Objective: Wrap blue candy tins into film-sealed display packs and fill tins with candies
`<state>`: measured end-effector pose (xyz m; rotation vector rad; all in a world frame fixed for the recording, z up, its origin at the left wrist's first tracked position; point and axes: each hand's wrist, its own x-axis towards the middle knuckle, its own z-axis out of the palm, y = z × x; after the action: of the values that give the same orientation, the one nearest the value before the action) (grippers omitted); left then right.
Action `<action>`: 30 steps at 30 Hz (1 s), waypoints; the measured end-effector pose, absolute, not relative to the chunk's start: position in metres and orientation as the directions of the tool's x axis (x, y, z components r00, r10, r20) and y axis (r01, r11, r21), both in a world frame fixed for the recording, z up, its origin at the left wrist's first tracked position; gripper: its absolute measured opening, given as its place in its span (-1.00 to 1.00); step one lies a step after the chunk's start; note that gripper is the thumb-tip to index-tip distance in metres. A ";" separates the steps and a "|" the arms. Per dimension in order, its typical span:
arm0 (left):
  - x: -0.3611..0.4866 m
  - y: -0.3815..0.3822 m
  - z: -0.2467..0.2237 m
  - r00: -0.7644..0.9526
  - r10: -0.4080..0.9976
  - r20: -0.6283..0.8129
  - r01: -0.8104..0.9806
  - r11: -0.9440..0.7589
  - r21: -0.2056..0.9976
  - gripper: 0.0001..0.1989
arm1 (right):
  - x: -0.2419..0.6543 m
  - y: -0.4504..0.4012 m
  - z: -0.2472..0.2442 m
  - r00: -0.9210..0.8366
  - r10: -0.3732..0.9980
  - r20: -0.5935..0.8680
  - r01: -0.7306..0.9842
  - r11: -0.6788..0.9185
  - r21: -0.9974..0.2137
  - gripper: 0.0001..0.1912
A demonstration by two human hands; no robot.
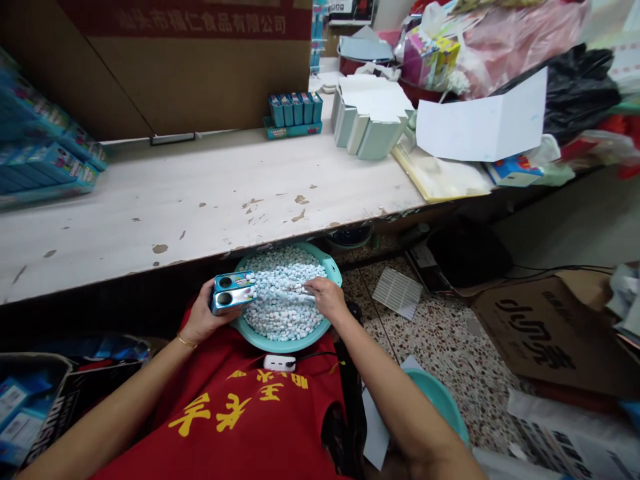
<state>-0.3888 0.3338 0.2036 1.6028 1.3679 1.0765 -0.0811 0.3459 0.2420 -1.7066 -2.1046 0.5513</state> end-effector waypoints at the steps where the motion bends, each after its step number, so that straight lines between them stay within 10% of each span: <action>1: -0.390 0.334 0.204 0.071 0.988 0.135 0.365 -0.151 0.919 -0.18 | -0.081 0.345 0.254 -0.207 0.976 0.063 0.811 0.207 -0.547 -0.79; 7: -0.381 0.339 0.211 0.116 0.974 0.194 0.442 -0.226 0.868 -0.20 | -0.107 0.349 0.325 -0.364 0.931 0.035 0.774 0.323 -0.545 -0.81; 18: -0.377 0.343 0.211 0.186 0.945 0.270 0.544 -0.327 0.773 -0.24 | -0.177 0.356 0.394 -0.418 0.847 -0.327 0.885 0.461 0.063 -0.72; 30: -0.381 0.348 0.215 0.187 0.958 0.216 0.485 -0.282 0.828 -0.22 | -0.177 0.352 0.408 -0.439 0.860 -0.261 0.889 0.458 0.014 -0.73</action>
<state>-0.3808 0.3480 0.2154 1.8602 1.3516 1.0024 -0.1770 0.3518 0.4082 -1.7552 -2.8741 0.2124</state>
